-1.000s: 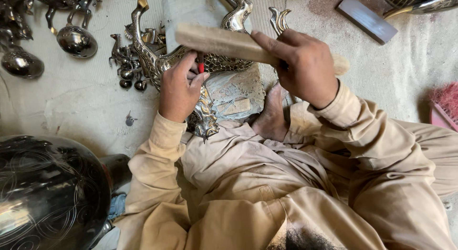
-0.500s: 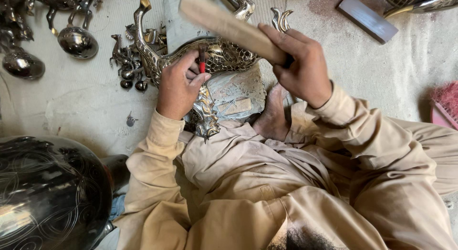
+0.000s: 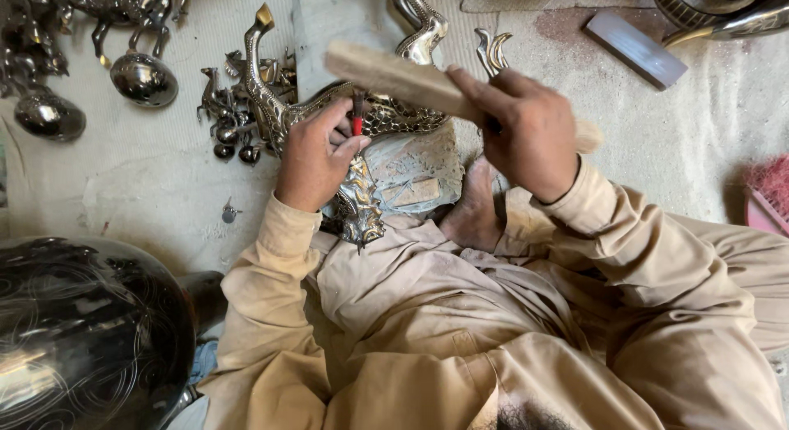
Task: The person sits on the floor and uses a wooden mallet and a small chisel to engrave scale patterns onto a silver horse figurine. The person repeatedly taps the chisel along the figurine's body and neck, repositioning the object as needed.
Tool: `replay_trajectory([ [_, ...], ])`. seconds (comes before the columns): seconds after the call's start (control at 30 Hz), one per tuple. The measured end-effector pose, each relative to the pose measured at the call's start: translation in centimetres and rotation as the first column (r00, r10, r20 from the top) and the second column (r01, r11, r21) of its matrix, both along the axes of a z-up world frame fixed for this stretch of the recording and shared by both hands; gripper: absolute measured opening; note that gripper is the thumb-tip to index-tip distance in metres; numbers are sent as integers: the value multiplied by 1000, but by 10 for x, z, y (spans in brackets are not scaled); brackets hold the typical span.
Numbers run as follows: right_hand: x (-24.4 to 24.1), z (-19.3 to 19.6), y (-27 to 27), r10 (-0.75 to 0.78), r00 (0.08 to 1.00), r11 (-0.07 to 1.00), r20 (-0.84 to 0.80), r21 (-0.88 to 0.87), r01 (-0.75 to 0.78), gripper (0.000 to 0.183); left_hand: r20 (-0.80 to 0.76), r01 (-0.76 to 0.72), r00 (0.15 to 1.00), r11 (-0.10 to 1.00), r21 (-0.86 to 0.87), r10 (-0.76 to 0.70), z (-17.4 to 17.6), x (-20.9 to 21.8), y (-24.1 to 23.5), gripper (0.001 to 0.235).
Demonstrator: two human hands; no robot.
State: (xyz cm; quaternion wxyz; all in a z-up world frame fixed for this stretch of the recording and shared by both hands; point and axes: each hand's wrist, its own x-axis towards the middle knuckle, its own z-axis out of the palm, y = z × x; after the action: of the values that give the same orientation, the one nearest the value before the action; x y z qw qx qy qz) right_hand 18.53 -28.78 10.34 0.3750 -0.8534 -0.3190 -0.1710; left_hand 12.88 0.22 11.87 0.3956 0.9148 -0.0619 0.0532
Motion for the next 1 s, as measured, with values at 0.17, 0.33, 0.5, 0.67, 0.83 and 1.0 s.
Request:
replay_trajectory([
  [0.17,1,-2,-7,60,995,996,-84,66,-55,73,54,36,998,999,13,-37,-3,1,3,48],
  [0.33,2,-11,-1,74,974,990,-215,130,-47,73,-18,-9,1000,1000,15,9,0,3,2,47],
  [0.5,4,-13,-5,27,999,999,-44,38,-25,63,-4,50,999,998,34,-50,4,-1,2,47],
  [0.67,3,-7,-8,57,997,998,-50,18,-56,68,10,23,1000,1000,14,-23,4,1,1,46],
  [0.83,5,-8,-3,-13,999,996,41,-89,16,59,-85,20,996,1000,10,-19,7,-2,4,44],
  [1.0,7,-13,-5,72,995,996,-66,59,-68,66,29,43,999,999,9,-43,3,-1,5,45],
])
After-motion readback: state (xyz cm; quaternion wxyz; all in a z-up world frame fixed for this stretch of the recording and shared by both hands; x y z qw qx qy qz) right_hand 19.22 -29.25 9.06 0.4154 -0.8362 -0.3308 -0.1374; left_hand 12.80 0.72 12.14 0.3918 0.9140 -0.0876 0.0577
